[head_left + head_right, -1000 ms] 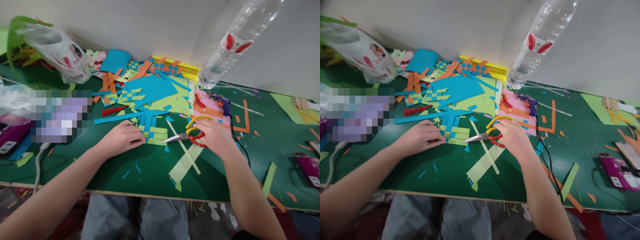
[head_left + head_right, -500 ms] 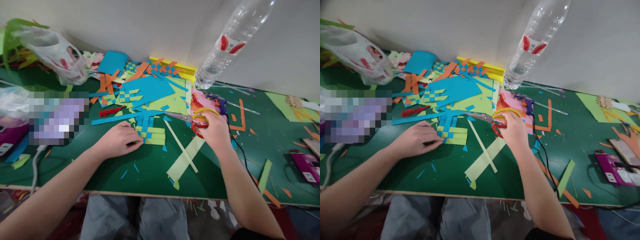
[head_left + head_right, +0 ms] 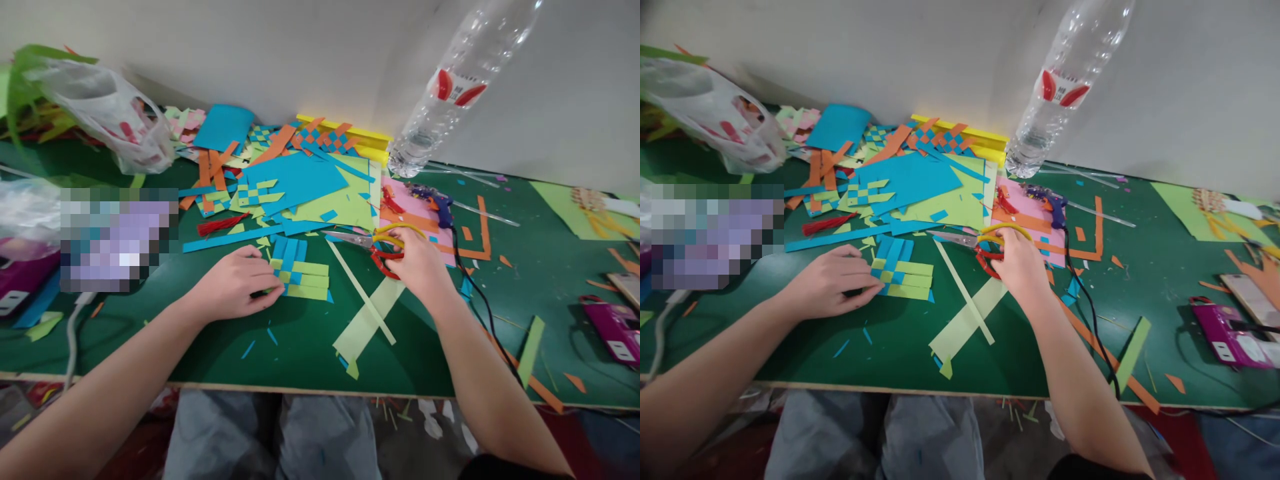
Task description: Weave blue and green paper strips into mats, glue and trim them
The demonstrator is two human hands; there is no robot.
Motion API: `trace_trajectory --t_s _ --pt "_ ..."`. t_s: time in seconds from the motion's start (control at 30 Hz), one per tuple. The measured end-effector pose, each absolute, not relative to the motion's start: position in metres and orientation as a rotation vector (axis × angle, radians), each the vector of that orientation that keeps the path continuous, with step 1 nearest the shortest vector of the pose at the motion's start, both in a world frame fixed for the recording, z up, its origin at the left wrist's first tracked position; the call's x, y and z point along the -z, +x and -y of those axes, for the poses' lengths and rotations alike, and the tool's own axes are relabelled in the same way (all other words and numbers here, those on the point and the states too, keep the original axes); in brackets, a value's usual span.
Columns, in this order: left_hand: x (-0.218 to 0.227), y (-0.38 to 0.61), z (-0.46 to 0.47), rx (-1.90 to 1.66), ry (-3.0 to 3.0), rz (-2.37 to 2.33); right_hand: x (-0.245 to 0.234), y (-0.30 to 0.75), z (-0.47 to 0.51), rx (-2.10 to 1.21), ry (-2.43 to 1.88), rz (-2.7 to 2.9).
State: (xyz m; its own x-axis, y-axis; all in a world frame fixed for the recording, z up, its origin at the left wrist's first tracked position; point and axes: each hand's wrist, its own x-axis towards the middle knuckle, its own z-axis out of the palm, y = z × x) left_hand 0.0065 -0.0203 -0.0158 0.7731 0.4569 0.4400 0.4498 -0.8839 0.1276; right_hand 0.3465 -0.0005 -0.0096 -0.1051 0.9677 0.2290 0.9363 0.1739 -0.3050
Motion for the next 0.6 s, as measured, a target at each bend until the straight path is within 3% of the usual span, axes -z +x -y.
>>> trace_trajectory --t_s 0.6 --pt "0.0243 0.0017 0.0144 -0.64 3.022 -1.076 0.0045 0.3443 0.0026 -0.039 -1.714 2.23"
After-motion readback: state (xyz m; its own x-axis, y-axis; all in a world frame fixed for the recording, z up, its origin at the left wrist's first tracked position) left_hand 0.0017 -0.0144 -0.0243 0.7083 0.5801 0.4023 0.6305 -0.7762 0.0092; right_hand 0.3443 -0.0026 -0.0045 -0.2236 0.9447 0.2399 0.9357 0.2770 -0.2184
